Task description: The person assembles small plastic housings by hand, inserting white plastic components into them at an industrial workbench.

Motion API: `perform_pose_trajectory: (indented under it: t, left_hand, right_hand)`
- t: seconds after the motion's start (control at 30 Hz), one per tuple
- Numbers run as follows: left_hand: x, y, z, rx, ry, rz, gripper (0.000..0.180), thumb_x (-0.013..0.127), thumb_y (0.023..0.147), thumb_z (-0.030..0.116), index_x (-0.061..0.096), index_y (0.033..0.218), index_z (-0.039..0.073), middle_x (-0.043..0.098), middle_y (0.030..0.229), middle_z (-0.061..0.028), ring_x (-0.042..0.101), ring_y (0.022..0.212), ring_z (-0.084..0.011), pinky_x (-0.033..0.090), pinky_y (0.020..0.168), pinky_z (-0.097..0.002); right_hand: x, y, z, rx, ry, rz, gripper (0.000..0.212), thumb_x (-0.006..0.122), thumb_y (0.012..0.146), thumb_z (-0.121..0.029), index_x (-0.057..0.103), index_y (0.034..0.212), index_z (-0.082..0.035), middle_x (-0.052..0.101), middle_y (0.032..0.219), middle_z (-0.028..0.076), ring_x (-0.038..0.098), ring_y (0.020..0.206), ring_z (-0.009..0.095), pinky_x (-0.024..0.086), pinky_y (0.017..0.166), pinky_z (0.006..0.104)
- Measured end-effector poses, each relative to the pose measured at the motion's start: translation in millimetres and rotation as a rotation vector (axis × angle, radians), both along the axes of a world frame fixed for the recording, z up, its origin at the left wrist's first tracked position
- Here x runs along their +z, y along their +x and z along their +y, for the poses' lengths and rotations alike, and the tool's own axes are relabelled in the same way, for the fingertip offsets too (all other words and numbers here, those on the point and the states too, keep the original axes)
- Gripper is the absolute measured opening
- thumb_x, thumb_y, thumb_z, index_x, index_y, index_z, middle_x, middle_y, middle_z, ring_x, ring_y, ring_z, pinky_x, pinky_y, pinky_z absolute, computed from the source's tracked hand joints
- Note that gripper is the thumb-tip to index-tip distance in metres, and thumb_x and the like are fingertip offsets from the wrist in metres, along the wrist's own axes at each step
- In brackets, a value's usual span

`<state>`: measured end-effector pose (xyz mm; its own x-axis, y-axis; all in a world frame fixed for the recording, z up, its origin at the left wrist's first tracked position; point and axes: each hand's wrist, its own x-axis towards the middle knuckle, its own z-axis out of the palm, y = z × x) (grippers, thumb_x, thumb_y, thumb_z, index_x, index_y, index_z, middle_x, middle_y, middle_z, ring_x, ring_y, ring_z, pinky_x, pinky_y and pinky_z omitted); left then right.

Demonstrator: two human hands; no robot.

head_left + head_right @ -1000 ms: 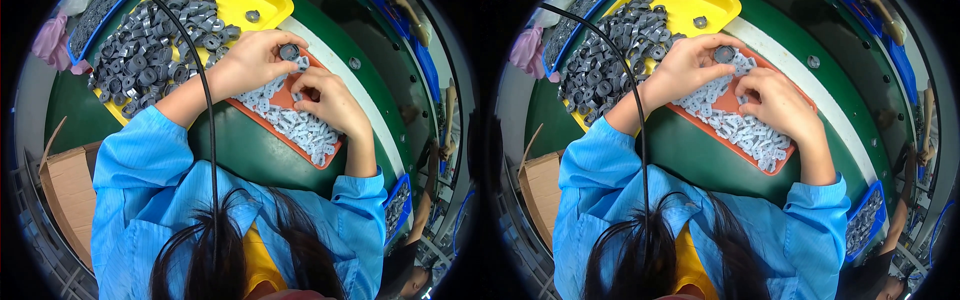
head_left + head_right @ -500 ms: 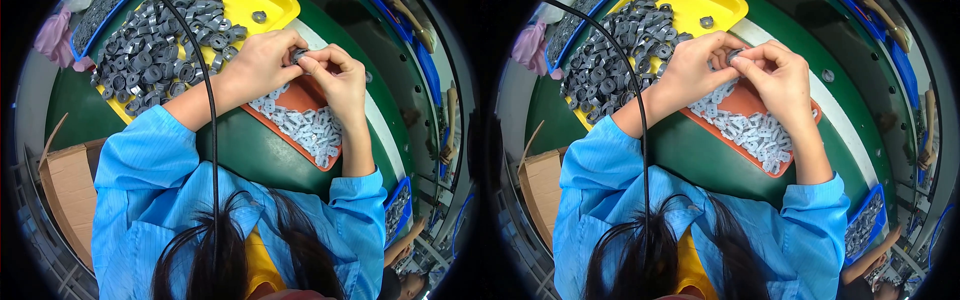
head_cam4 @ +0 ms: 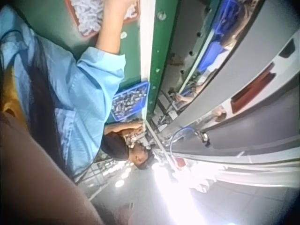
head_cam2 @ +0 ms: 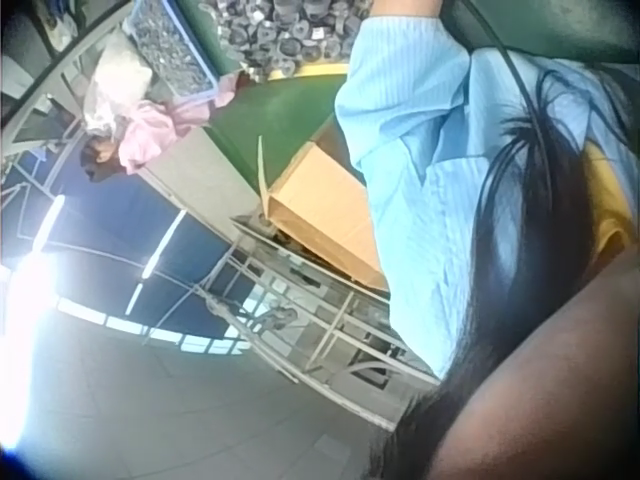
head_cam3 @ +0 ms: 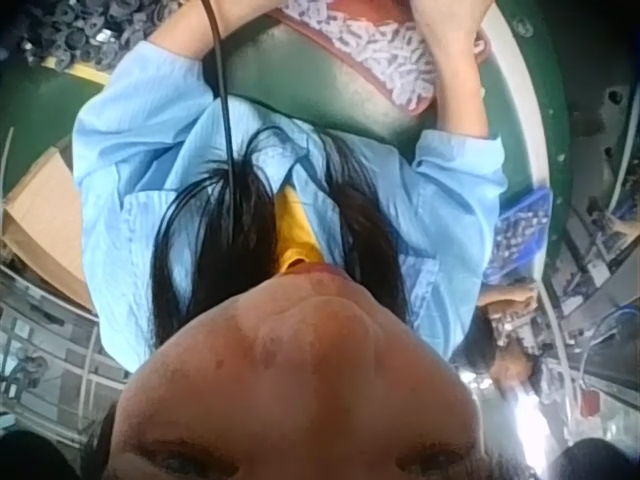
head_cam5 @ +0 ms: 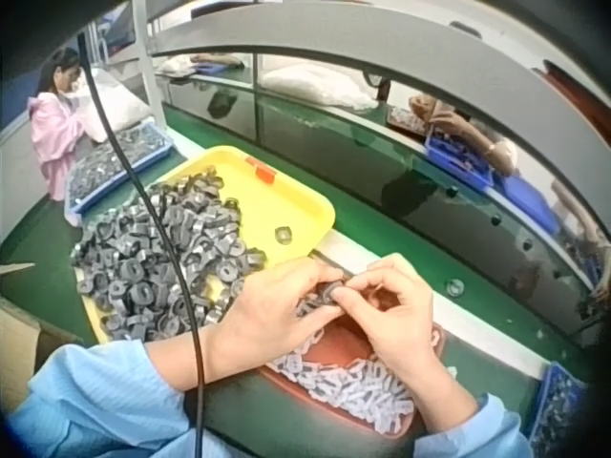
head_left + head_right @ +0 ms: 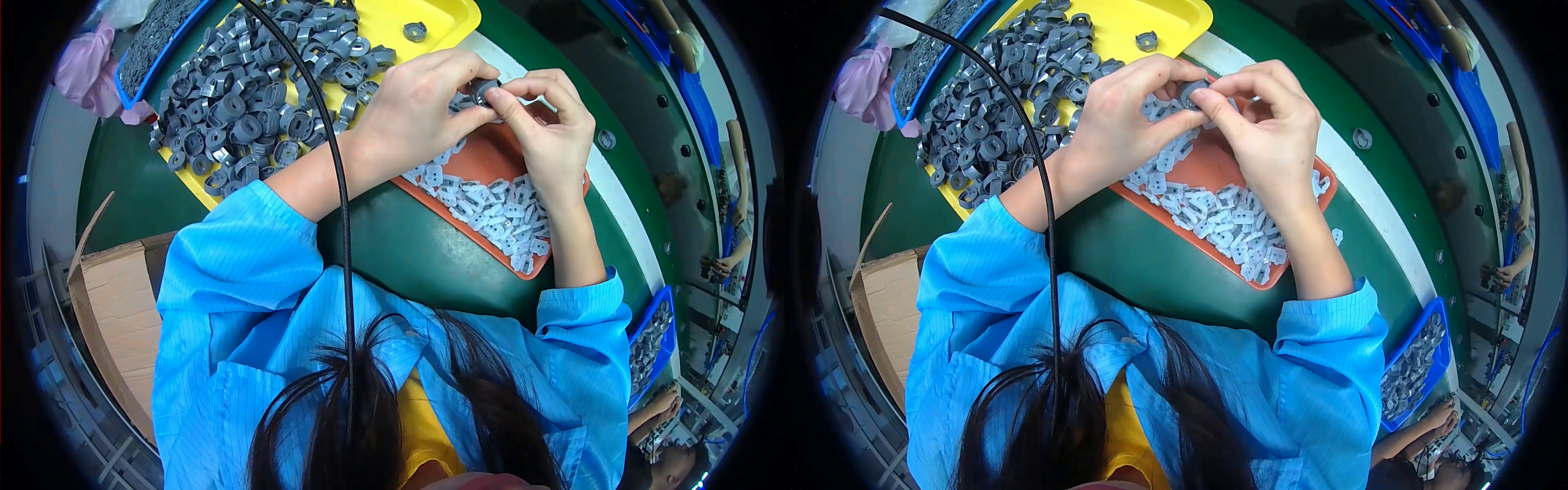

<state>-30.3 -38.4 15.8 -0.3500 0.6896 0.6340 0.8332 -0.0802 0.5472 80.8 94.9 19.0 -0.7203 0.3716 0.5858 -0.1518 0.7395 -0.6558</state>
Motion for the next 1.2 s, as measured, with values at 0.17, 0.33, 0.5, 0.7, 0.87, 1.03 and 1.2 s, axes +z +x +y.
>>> perform_pose_trajectory:
  t: [0.17,0.33,0.5,0.7,0.87,1.03,1.2]
  left_hand:
    - [0.1,-0.3,0.1,-0.032,0.035,0.164,0.033,0.079,0.068,0.016,0.066,0.097,0.005,0.063,0.092,-0.0061,0.060,0.080,-0.0220,0.050,0.072,-0.0306]
    - [6.6,-10.0,-4.0,-0.157,-0.080,0.238,0.036,0.079,0.065,0.020,0.069,0.098,0.010,0.058,0.099,-0.0043,0.053,0.093,-0.0229,0.044,0.081,-0.0339]
    - [2.6,-16.0,-1.9,-0.334,-0.115,0.240,0.037,0.078,0.062,0.015,0.069,0.097,0.012,0.055,0.104,-0.0032,0.050,0.100,-0.0252,0.040,0.089,-0.0379]
    - [3.9,-8.0,-2.2,-0.166,0.050,0.280,0.036,0.078,0.066,0.016,0.068,0.100,0.011,0.056,0.103,-0.0047,0.052,0.098,-0.0250,0.040,0.088,-0.0382]
    - [3.4,3.5,0.3,-0.202,0.054,0.234,0.036,0.077,0.070,0.019,0.066,0.103,0.009,0.056,0.105,-0.0072,0.054,0.099,-0.0258,0.043,0.086,-0.0381]
    - [14.4,-2.4,6.8,-0.217,-0.051,0.163,0.034,0.072,0.078,0.021,0.064,0.108,0.006,0.057,0.104,-0.0108,0.056,0.099,-0.0286,0.047,0.086,-0.0382]
    - [19.4,-68.7,22.9,0.253,-0.275,0.308,0.040,0.064,0.074,0.009,0.057,0.112,-0.002,0.064,0.095,-0.0169,0.063,0.077,-0.0290,0.052,0.072,-0.0359]
  right_hand:
    - [2.2,2.7,16.7,0.299,-0.991,-0.249,0.018,0.070,0.081,-0.006,0.064,0.096,0.001,0.067,0.084,0.008,0.063,0.072,0.010,0.052,0.065,0.0220]
    - [6.4,7.5,31.0,0.449,-0.976,-0.487,0.016,0.069,0.082,-0.006,0.064,0.096,0.002,0.069,0.083,0.009,0.064,0.067,0.009,0.053,0.063,0.0203]
    - [11.5,11.8,23.5,0.384,-0.712,-0.581,0.020,0.068,0.075,-0.004,0.062,0.093,0.001,0.068,0.085,0.008,0.064,0.069,0.008,0.052,0.063,0.0205]
    - [19.3,8.4,7.8,0.331,-0.648,-0.358,0.023,0.064,0.076,-0.002,0.061,0.098,0.000,0.066,0.091,0.005,0.063,0.075,0.007,0.051,0.070,0.0206]
    - [2.0,8.9,31.5,0.634,-1.174,-0.470,0.024,0.063,0.078,-0.001,0.060,0.102,0.000,0.065,0.093,0.004,0.062,0.075,0.007,0.050,0.070,0.0195]
    - [5.2,9.4,39.4,0.484,-1.014,-0.438,0.020,0.065,0.078,-0.003,0.061,0.098,-0.003,0.066,0.084,0.002,0.062,0.073,0.008,0.049,0.067,0.0198]
    - [-10.5,20.5,100.6,-0.047,-0.782,-0.306,0.017,0.067,0.079,-0.007,0.061,0.095,-0.007,0.061,0.081,-0.001,0.053,0.072,0.006,0.042,0.067,0.0194]
